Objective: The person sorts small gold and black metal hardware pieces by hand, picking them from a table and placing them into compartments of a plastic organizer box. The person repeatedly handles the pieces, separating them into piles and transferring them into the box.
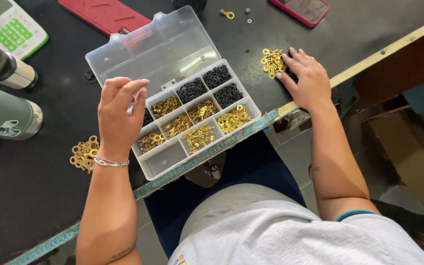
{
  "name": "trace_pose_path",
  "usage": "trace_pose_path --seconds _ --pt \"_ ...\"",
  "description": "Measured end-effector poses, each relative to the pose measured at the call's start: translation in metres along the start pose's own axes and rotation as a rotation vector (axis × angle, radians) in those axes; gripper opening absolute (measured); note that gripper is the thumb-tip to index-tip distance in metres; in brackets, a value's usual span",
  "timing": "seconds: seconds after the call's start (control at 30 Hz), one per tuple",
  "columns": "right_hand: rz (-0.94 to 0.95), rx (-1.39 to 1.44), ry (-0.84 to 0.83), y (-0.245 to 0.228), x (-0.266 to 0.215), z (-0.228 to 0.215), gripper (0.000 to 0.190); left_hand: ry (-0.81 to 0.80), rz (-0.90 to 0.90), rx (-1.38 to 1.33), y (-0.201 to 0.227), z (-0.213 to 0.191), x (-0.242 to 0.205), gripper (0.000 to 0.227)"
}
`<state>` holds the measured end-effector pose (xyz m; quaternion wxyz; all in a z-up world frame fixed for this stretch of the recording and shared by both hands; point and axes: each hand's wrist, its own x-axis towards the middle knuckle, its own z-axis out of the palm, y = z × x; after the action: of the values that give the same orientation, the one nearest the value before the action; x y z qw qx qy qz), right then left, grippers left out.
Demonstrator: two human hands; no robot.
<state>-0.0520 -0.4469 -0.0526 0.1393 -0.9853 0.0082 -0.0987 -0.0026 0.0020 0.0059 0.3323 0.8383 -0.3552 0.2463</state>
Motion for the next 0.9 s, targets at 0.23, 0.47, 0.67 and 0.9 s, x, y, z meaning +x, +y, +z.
trace_pose_path --seconds 0.23,0.47,0.67,0.9 --pt "-0.028 -0.054 0.134 0.029 -0.001 0.03 0.055 0.156 0.023 -0.017 -0.016 0.012 -0.005 0.02" --pt "-0.066 -0.101 0.175 0.028 -0.001 0.029 0.054 0.177 0.029 0.013 -0.015 0.013 -0.003 0.021" --pt "-0.061 -0.12 0.175 0.036 0.001 0.04 0.054 0.159 -0.013 0.017 -0.018 0.015 -0.006 0.022" --pt "-0.056 -0.107 0.176 0.038 0.001 0.037 0.048 0.123 -0.019 -0.023 -0.011 0.017 -0.007 0.022"
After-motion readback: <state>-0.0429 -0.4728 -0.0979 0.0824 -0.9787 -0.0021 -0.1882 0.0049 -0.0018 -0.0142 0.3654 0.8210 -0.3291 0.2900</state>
